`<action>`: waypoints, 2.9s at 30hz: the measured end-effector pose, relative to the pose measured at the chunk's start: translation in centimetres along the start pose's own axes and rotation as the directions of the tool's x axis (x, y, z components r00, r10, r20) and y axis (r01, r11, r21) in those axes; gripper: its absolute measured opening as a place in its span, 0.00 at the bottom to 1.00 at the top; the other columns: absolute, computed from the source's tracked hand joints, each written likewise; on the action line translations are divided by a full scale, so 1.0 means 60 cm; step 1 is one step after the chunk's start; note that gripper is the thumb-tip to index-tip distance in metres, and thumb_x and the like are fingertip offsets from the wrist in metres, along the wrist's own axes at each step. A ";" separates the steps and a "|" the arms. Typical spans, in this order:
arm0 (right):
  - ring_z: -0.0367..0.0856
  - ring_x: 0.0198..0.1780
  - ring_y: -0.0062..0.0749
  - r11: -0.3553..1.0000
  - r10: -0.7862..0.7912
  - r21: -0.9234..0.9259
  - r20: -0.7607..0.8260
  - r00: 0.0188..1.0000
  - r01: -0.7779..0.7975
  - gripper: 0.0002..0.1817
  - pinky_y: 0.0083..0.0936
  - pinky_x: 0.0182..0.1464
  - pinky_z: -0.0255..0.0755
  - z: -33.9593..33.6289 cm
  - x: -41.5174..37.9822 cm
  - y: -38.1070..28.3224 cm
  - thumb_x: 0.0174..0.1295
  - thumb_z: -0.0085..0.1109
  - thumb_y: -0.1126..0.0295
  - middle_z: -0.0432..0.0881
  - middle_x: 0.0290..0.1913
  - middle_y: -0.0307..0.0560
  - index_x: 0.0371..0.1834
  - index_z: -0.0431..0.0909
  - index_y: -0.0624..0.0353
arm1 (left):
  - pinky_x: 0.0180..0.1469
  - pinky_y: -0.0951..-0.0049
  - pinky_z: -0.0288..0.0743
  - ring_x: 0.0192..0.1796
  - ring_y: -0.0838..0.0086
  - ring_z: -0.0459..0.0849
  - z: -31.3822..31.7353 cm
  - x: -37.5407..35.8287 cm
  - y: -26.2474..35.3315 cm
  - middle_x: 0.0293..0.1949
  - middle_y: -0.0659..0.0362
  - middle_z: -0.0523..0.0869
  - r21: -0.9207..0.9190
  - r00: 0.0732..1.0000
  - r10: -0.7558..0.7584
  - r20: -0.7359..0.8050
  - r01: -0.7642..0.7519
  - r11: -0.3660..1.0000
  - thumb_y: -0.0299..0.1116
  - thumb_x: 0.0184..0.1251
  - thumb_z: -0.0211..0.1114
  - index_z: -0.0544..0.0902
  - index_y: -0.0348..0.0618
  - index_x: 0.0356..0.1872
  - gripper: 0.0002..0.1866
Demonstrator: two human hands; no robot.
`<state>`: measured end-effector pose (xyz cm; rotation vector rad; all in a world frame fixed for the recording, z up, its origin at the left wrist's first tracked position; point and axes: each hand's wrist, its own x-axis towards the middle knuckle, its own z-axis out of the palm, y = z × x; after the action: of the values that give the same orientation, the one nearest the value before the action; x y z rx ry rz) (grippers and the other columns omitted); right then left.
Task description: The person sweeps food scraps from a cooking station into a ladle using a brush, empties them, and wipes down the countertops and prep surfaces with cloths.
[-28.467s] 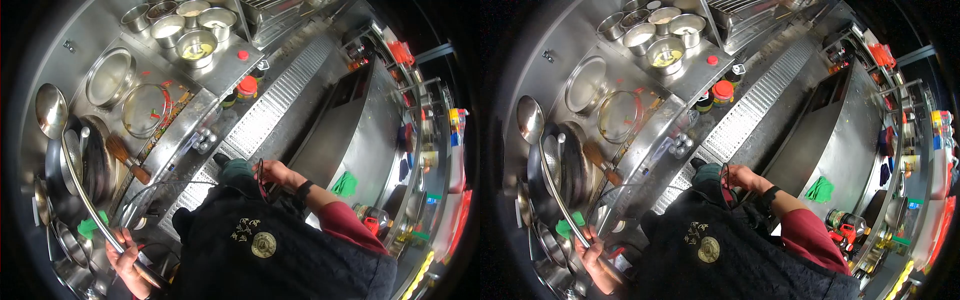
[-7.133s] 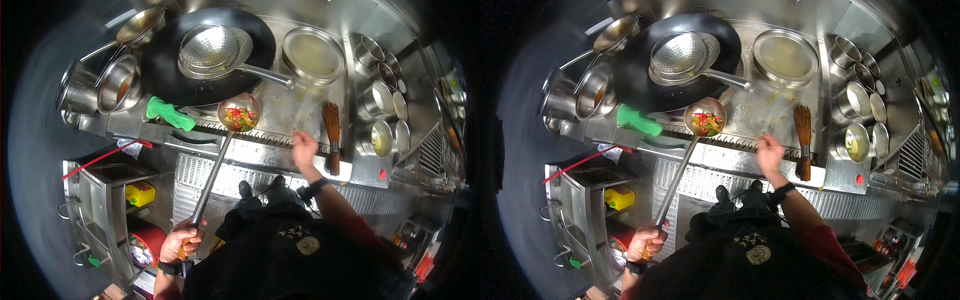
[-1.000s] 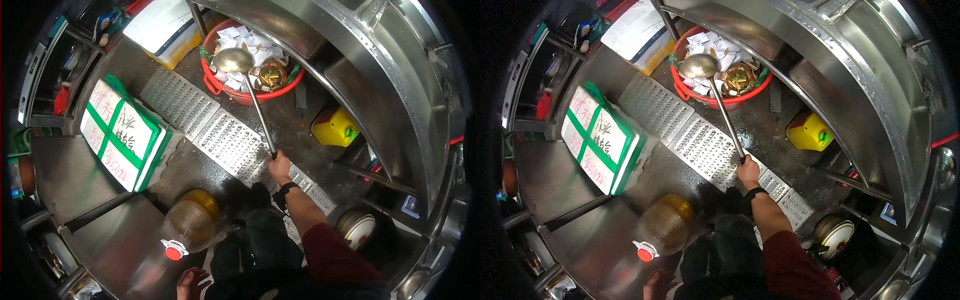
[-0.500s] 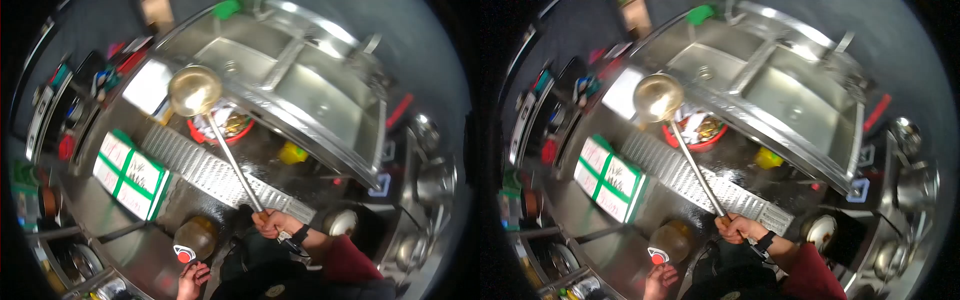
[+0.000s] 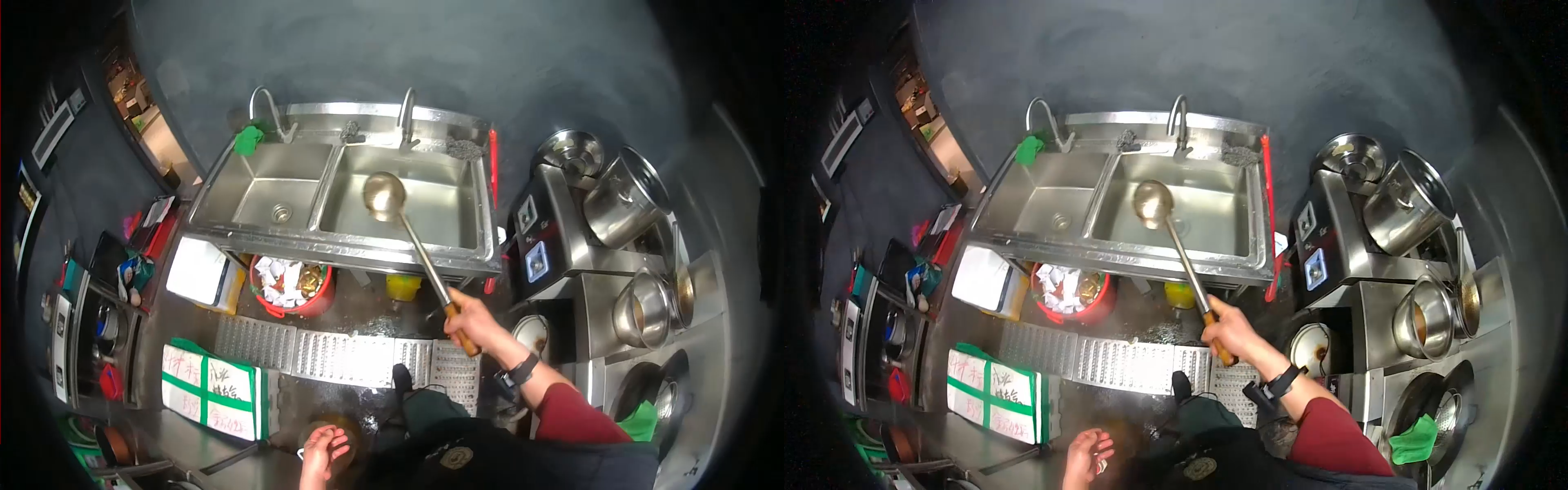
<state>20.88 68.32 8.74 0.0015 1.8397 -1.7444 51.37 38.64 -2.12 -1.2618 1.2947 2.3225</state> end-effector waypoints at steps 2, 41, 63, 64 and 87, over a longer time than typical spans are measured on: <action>0.72 0.15 0.27 0.997 0.036 -0.072 -0.056 0.998 -0.040 0.32 0.24 0.16 0.66 -0.050 0.020 -0.047 0.49 0.54 0.84 0.73 0.20 0.43 0.63 0.68 0.62 | 0.43 0.61 0.81 0.43 0.65 0.83 0.012 0.024 0.011 0.43 0.53 0.83 0.017 1.000 -0.002 0.003 0.002 1.000 0.35 0.69 0.58 0.75 0.42 0.49 0.12; 0.82 0.30 0.53 0.391 -0.190 -0.898 -0.294 0.937 -0.202 0.46 0.47 0.32 0.74 0.055 0.117 0.000 0.49 0.56 0.69 0.82 0.27 0.56 0.76 0.50 0.50 | 0.42 0.62 0.79 0.42 0.65 0.83 -0.004 0.364 0.313 0.41 0.57 0.83 0.289 0.917 -0.218 0.334 0.121 0.950 0.43 0.64 0.62 0.78 0.45 0.45 0.15; 0.83 0.27 0.47 0.846 -0.353 -0.103 -0.843 -0.406 -0.523 0.35 0.37 0.30 0.78 0.297 -0.699 0.390 0.39 0.56 0.77 0.83 0.30 0.52 0.60 0.71 0.59 | 0.51 0.65 0.80 0.49 0.66 0.82 0.561 0.126 0.061 0.46 0.54 0.83 0.892 0.603 -0.657 0.452 -0.287 0.350 0.38 0.71 0.58 0.75 0.37 0.55 0.18; 0.83 0.28 0.48 0.859 -0.288 -0.004 -0.829 -0.479 -0.511 0.35 0.36 0.31 0.78 0.304 -0.718 0.408 0.40 0.56 0.77 0.83 0.30 0.54 0.61 0.72 0.60 | 0.49 0.67 0.80 0.48 0.66 0.82 0.577 0.099 0.030 0.46 0.54 0.83 0.895 0.592 -0.671 0.447 -0.307 0.324 0.39 0.70 0.59 0.76 0.38 0.53 0.17; 0.84 0.35 0.48 0.757 0.299 0.625 -0.591 -0.749 -0.190 0.38 0.34 0.41 0.77 -0.176 -1.255 0.622 0.43 0.58 0.72 0.82 0.30 0.61 0.66 0.69 0.56 | 0.46 0.66 0.79 0.47 0.65 0.83 0.889 -0.091 -0.456 0.46 0.53 0.82 0.678 0.242 -0.939 0.243 -0.735 -0.014 0.43 0.69 0.61 0.76 0.34 0.55 0.23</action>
<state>93.03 112.55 5.57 3.1374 1.8469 -0.5707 38.10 97.36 -0.98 0.7169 1.3087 0.4964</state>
